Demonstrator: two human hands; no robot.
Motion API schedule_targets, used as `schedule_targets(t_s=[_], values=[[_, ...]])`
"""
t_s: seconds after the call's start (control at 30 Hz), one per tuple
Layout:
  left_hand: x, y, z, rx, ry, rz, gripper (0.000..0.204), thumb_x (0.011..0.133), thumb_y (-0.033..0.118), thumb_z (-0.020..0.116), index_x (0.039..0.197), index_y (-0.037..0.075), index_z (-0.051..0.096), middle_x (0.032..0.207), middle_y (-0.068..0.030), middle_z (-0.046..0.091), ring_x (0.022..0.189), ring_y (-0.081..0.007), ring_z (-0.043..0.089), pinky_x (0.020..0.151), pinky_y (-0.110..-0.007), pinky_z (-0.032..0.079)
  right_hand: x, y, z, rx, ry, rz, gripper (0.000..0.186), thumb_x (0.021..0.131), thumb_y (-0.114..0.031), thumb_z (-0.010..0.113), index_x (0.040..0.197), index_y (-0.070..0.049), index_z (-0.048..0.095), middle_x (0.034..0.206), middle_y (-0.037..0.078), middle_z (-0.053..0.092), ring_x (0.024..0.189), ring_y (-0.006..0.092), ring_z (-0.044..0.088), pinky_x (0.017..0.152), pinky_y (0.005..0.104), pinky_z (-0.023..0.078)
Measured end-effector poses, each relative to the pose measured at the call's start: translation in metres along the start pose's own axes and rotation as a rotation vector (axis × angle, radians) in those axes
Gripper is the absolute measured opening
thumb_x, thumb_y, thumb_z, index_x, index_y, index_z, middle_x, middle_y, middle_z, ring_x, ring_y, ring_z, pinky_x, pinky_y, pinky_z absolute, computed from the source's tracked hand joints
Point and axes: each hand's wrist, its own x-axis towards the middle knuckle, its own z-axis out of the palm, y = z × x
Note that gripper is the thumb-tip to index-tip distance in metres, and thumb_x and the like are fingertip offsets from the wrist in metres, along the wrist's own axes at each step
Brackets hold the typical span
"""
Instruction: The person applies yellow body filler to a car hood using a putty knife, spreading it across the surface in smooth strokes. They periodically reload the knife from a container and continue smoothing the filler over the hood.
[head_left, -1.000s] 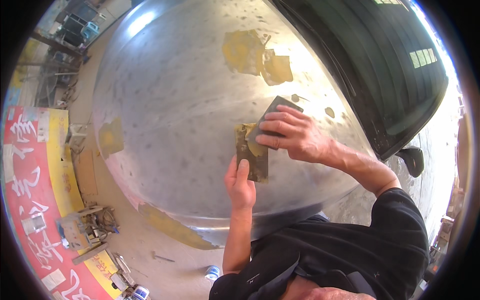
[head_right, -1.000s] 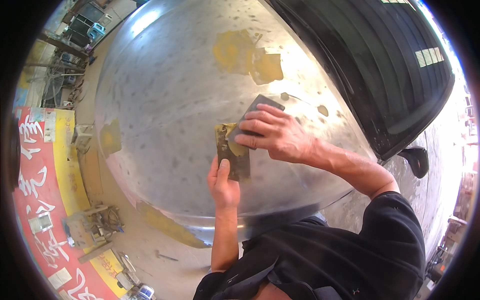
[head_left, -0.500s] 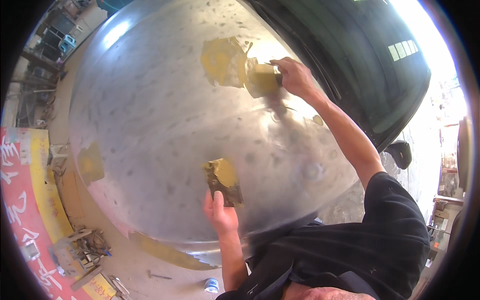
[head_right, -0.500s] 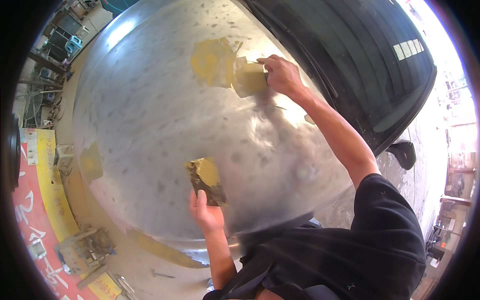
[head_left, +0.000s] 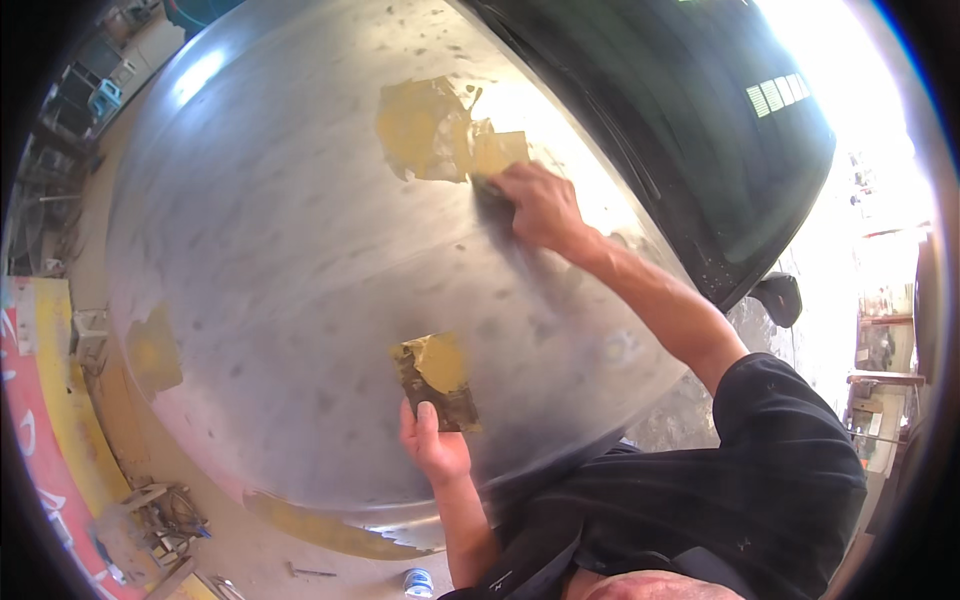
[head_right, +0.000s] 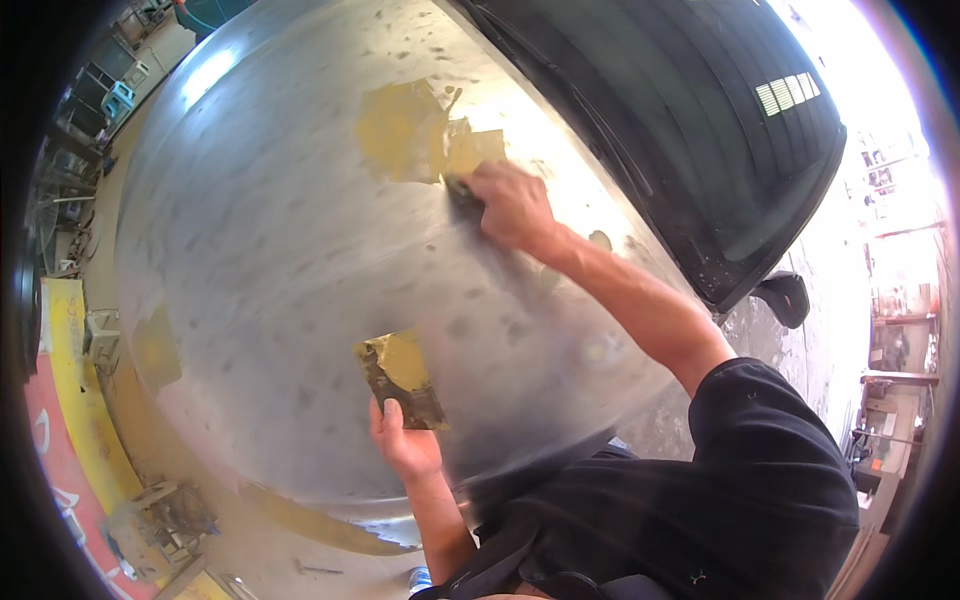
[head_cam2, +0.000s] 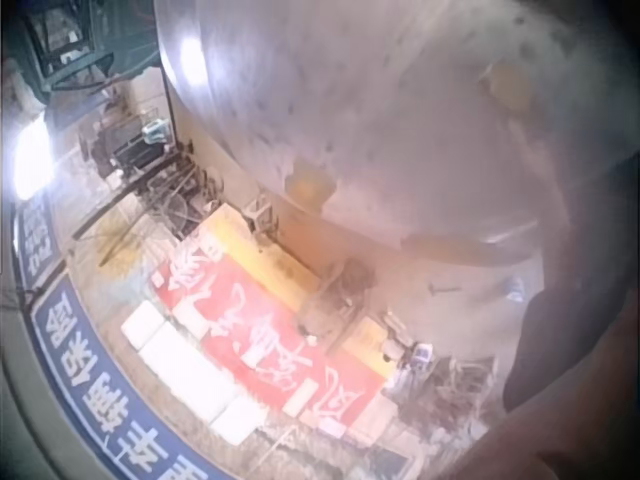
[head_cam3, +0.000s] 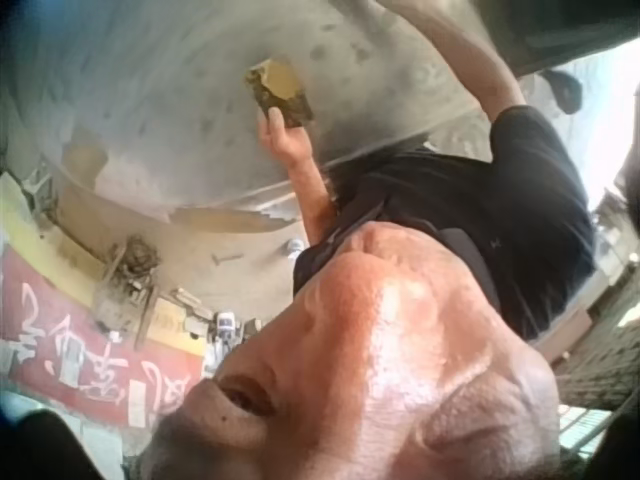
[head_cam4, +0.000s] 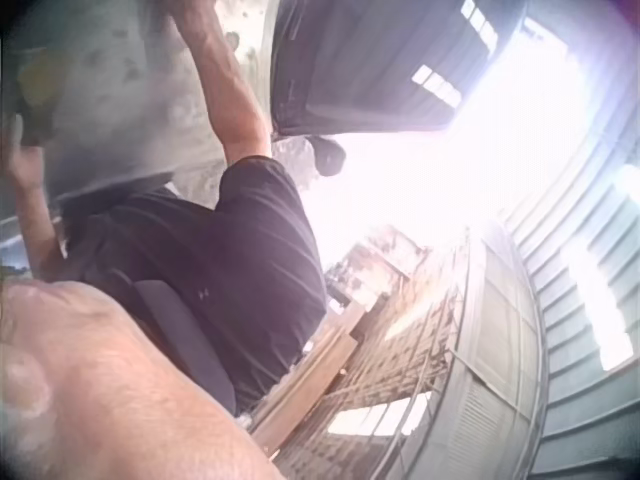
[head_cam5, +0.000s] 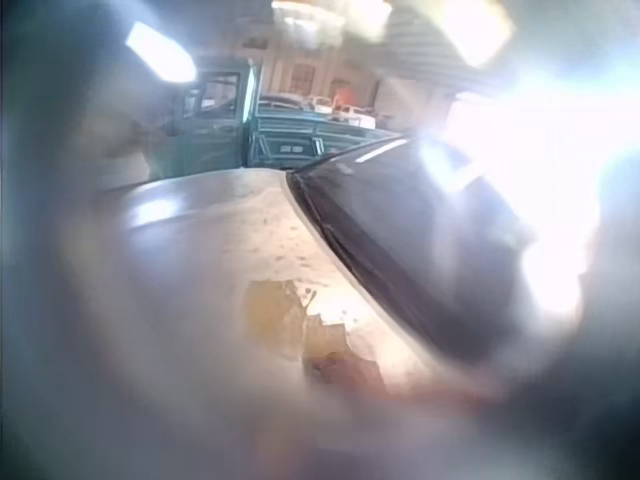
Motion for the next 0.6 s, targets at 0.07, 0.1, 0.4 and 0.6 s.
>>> schedule_targets(t_s=[0.07, 0.1, 0.4, 0.6], values=[[-0.003, 0.002, 0.002, -0.021, -0.003, -0.002, 0.036, 0.106, 0.007, 0.055, 0.139, -0.006, 0.06, 0.131, -0.0131, 0.069, 0.118, -0.023, 0.065, 0.103, -0.038, 0.053, -0.019, -0.006, -0.006, 0.079, -0.024, -0.053, 0.048, 0.081, 0.002, 0.06, 0.122, -0.014, 0.08, 0.111, 0.007, 0.075, 0.107, 0.032, 0.07, 0.093, 0.0432, 0.057], [0.0, 0.005, 0.002, -0.028, -0.01, 0.003, 0.036, 0.106, 0.006, 0.055, 0.138, -0.007, 0.06, 0.131, -0.0133, 0.069, 0.118, -0.0233, 0.066, 0.103, -0.038, 0.053, -0.022, -0.004, -0.014, 0.109, -0.053, -0.082, 0.046, 0.083, 0.002, 0.06, 0.121, -0.013, 0.08, 0.111, 0.007, 0.075, 0.106, 0.032, 0.071, 0.092, 0.0433, 0.057], [-0.001, 0.003, -0.005, -0.053, 0.014, -0.03, 0.037, 0.105, 0.006, 0.057, 0.139, -0.007, 0.06, 0.131, -0.0131, 0.07, 0.118, -0.0211, 0.066, 0.104, -0.037, 0.053, 0.092, 0.039, -0.005, -0.041, 0.125, 0.112, 0.039, 0.092, -0.002, 0.055, 0.118, -0.015, 0.081, 0.11, 0.007, 0.076, 0.106, 0.0339, 0.071, 0.09, 0.0441, 0.055], [-0.003, 0.0, -0.007, -0.058, 0.034, -0.041, 0.037, 0.105, 0.009, 0.057, 0.139, -0.007, 0.06, 0.13, -0.013, 0.07, 0.117, -0.0217, 0.066, 0.103, -0.037, 0.053, 0.072, 0.009, 0.014, -0.096, -0.006, 0.05, 0.037, 0.085, -0.005, 0.06, 0.115, -0.014, 0.081, 0.109, 0.006, 0.076, 0.107, 0.0322, 0.07, 0.089, 0.045, 0.056]])
